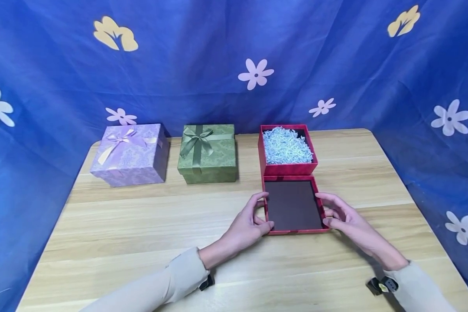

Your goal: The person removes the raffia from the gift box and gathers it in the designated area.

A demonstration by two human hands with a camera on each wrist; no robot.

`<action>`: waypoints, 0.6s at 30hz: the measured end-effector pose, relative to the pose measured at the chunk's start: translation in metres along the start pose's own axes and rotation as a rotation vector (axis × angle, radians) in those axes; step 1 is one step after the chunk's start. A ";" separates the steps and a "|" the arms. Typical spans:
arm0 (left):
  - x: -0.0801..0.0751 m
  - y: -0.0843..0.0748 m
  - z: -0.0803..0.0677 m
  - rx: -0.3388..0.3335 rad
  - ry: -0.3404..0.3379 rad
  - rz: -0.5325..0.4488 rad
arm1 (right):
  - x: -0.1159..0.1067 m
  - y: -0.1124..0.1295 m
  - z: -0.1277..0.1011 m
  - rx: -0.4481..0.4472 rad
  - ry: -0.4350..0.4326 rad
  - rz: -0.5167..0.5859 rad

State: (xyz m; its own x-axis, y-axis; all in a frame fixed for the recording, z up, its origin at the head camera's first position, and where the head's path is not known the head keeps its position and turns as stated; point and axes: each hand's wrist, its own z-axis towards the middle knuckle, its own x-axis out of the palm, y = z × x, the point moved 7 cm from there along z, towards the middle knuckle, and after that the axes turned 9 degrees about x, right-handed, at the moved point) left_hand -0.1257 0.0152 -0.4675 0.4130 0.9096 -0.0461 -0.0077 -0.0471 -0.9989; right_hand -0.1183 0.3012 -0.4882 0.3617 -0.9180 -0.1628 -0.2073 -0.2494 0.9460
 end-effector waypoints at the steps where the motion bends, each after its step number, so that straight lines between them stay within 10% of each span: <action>1: 0.000 0.000 0.000 -0.001 0.000 0.011 | 0.000 -0.001 0.001 0.004 -0.001 -0.003; 18: -0.003 0.014 0.005 0.059 0.056 0.151 | 0.001 -0.002 0.006 0.048 -0.019 -0.072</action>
State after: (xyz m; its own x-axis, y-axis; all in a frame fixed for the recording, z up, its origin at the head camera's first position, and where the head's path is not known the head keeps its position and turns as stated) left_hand -0.1318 0.0134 -0.4813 0.4532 0.8694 -0.1968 -0.1267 -0.1557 -0.9796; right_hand -0.1232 0.2986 -0.4921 0.3596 -0.9029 -0.2356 -0.2252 -0.3290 0.9171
